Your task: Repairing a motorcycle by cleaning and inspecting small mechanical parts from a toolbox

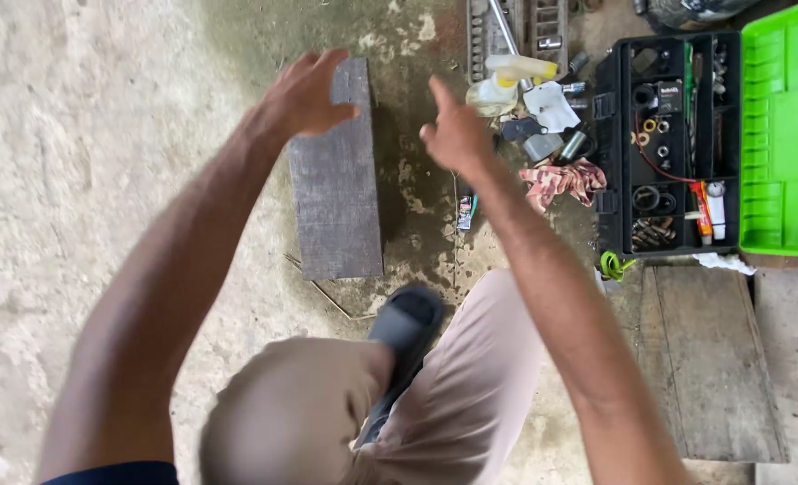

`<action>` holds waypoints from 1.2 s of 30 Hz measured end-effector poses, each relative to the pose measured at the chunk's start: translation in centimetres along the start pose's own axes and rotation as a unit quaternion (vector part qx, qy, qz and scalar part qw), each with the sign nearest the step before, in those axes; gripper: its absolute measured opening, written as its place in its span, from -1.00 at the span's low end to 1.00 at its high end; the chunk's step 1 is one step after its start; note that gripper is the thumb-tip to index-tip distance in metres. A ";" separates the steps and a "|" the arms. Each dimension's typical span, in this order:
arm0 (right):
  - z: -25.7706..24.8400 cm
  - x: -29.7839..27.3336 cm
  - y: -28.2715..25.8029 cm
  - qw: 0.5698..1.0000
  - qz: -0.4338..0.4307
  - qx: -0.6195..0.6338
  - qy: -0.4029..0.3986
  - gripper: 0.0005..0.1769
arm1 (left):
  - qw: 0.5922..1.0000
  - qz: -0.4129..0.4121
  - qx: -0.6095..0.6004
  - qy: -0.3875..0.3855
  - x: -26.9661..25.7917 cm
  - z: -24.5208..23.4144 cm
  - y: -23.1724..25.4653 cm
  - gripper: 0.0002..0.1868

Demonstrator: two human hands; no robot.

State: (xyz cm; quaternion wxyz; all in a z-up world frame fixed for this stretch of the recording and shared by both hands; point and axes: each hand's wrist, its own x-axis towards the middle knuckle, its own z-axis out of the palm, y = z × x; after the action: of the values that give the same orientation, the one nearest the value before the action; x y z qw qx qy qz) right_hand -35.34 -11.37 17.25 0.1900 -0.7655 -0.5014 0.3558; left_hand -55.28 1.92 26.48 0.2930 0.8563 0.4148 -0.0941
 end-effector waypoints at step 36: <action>-19.5 -11.6 19.2 0.829 0.503 0.117 0.214 -0.29 | 0.581 0.631 0.453 -0.242 32.5 19.0 42.6 -0.58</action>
State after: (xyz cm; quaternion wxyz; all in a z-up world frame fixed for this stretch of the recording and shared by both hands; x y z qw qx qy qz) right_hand -11.68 -28.75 22.08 0.1758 -0.9408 0.0511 0.2852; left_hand -0.38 -8.44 16.05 -0.0575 0.8696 -0.4127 -0.2648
